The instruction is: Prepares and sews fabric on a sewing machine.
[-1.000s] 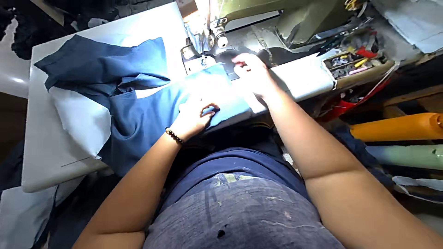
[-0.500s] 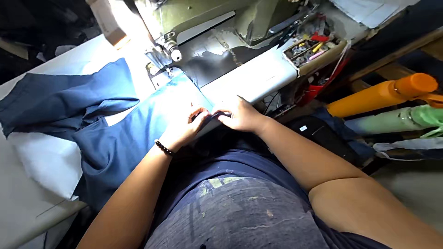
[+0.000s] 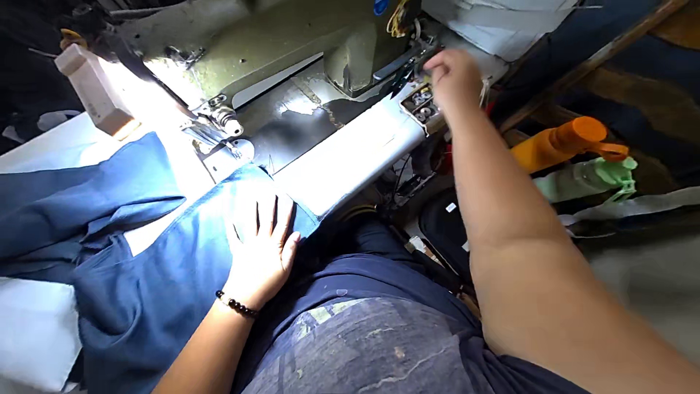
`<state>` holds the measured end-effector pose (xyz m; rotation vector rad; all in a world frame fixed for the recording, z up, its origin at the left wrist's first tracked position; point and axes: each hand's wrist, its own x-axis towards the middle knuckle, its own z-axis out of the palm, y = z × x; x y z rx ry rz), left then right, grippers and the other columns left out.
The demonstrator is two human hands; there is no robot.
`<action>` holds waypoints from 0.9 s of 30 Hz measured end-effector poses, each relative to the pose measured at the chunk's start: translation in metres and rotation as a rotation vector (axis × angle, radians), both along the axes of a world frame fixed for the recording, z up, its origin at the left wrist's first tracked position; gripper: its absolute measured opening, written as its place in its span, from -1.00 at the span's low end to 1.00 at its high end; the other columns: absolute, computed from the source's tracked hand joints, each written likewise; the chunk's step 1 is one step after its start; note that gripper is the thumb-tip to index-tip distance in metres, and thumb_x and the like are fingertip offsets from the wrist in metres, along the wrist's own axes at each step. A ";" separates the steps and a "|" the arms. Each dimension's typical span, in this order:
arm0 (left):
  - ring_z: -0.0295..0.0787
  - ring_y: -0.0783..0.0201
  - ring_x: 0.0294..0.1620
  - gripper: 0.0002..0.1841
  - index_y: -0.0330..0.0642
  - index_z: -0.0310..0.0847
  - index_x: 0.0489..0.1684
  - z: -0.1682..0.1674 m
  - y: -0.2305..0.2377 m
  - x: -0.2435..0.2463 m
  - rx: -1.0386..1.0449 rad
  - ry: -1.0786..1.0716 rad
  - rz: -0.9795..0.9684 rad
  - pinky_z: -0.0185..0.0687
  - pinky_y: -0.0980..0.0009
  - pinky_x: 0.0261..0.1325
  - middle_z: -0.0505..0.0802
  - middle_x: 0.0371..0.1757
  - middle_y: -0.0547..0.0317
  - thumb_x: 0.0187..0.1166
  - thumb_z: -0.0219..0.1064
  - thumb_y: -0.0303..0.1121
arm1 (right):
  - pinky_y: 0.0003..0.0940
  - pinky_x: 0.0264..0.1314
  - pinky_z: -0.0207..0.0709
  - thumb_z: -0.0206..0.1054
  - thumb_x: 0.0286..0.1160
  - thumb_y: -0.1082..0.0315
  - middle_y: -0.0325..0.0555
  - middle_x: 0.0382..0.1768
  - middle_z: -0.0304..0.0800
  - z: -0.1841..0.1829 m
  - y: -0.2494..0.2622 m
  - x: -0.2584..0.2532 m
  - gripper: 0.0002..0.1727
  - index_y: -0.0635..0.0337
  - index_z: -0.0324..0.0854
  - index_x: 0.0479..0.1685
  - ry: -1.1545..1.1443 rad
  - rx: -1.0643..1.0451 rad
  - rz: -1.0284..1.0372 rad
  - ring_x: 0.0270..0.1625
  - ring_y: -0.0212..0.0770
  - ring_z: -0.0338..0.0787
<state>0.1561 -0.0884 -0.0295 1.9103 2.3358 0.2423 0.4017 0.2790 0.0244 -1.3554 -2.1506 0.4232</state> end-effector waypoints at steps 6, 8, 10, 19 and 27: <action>-0.42 -0.23 0.96 -0.30 0.26 -0.08 0.96 0.002 0.006 -0.027 -0.097 -0.001 0.143 -0.51 -0.79 0.52 -0.06 0.98 0.09 0.81 -0.35 0.19 | 0.63 0.48 0.24 0.26 0.55 0.42 0.57 0.44 0.55 0.006 0.086 0.021 -0.51 0.38 0.56 0.48 -0.195 -0.281 -0.350 0.55 0.59 0.47; -0.47 -0.17 0.97 -0.27 0.27 -0.16 0.97 0.000 0.001 -0.041 -0.085 0.005 0.206 -0.53 -0.81 0.50 -0.11 0.98 0.13 0.79 -0.33 0.24 | 0.64 0.50 0.20 0.23 0.59 0.39 0.63 0.44 0.52 0.011 0.094 0.020 -0.54 0.46 0.55 0.42 -0.200 -0.252 -0.373 0.56 0.62 0.45; -0.46 -0.13 0.97 -0.21 0.26 -0.20 0.98 -0.003 -0.003 -0.044 -0.076 0.032 0.247 -0.51 -0.81 0.51 -0.13 0.99 0.16 0.74 -0.32 0.32 | 0.61 0.49 0.23 0.17 0.69 0.20 0.58 0.43 0.55 0.012 0.096 0.014 -0.50 0.39 0.56 0.43 -0.190 -0.236 -0.313 0.56 0.56 0.48; -0.50 -0.23 0.96 -0.29 0.04 -0.31 0.99 0.033 0.017 -0.013 -0.293 -0.095 0.286 -0.41 -0.78 0.51 -0.22 0.98 0.02 0.85 -0.15 -0.06 | 0.71 0.32 0.28 0.43 0.53 0.14 0.74 0.32 0.53 0.003 0.102 -0.003 -0.37 0.53 0.52 0.37 -0.483 -0.299 -0.260 0.45 0.68 0.51; -0.34 -0.12 0.97 -0.22 0.11 -0.24 0.98 0.008 0.018 -0.013 -0.134 -0.029 0.247 -0.57 -0.74 0.57 -0.09 0.98 0.10 0.79 -0.28 0.23 | 0.78 0.20 0.30 0.45 0.28 0.35 0.68 0.35 0.53 -0.015 0.013 0.081 -0.11 0.20 0.19 0.74 -0.209 -0.166 -0.132 0.37 0.73 0.53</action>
